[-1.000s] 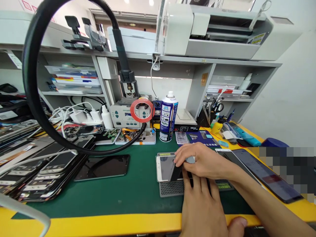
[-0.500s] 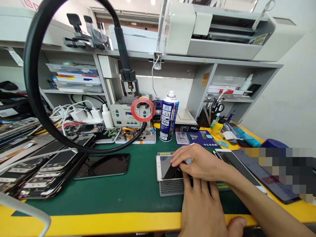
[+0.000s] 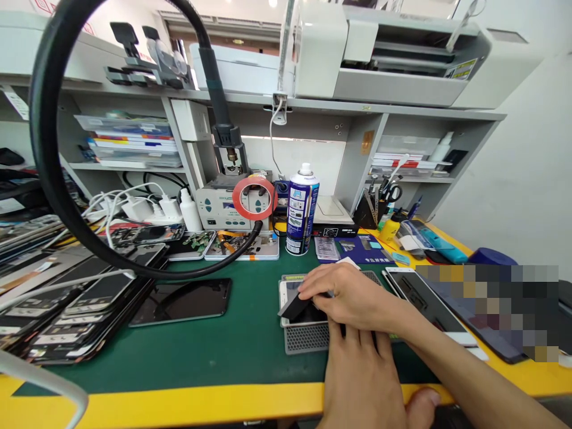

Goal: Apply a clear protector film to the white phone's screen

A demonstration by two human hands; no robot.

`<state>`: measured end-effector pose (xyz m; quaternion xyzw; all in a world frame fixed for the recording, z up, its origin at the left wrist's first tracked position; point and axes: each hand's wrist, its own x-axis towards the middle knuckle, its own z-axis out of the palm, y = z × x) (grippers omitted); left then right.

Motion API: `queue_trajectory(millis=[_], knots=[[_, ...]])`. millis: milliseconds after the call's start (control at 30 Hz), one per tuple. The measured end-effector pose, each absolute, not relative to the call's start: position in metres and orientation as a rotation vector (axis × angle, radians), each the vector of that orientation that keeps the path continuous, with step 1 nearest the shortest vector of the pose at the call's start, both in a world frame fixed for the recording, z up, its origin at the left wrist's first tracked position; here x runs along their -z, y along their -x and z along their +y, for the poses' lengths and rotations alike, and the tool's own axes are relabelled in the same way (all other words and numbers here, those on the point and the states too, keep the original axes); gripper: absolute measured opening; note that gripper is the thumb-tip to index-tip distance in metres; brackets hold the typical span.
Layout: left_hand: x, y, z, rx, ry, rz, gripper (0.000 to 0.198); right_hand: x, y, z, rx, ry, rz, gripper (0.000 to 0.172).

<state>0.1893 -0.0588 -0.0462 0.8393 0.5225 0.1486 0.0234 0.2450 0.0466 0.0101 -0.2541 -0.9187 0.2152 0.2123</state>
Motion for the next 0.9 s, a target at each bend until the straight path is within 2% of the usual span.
queue_trajectory(millis=[467,900], knots=[[0.054,-0.189,-0.062,-0.712,-2.606,1.621,0.083,-0.005,-0.235,0.046,-0.480,0.633,-2.550,0.035],[0.059,-0.190,-0.062,-0.751,-2.623,1.630,0.086,0.008,-0.228,0.053,-0.334,0.586,-2.502,0.033]])
